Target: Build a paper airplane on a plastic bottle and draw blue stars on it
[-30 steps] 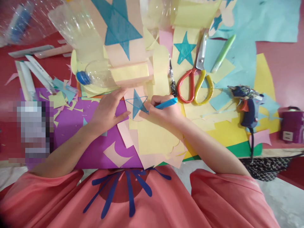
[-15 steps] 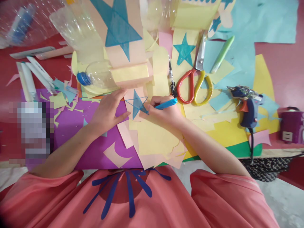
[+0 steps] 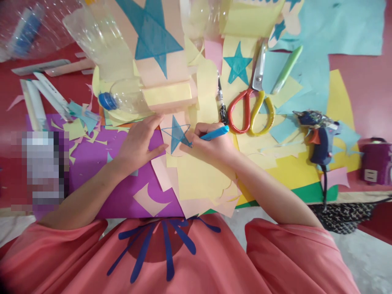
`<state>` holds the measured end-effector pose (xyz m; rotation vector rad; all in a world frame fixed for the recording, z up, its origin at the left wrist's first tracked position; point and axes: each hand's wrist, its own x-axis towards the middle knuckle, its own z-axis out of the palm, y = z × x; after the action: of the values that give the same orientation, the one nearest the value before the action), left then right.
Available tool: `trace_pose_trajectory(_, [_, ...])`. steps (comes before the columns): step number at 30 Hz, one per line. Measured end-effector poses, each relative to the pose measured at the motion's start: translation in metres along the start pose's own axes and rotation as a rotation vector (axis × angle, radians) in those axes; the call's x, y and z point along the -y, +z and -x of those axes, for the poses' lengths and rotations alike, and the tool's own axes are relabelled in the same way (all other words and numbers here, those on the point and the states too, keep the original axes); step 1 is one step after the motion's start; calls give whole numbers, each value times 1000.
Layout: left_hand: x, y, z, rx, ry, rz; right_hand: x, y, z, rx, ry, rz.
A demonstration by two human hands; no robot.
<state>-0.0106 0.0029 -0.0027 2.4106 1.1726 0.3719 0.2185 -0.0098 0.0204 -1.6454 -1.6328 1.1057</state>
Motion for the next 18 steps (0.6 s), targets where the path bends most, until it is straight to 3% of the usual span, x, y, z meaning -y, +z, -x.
trace_pose_trajectory(8, [0,0,0,18,-23,2,-3,-6,-2,64,-75,-114])
trace_pose_trajectory(14, [-2,-2,-1,31,-39,-5,-7,-4,-3,-105,-157,-159])
trace_pose_trajectory(18, [-3,-2,-1,40,-39,-7,-10,-4,-4,-113,-185,-159])
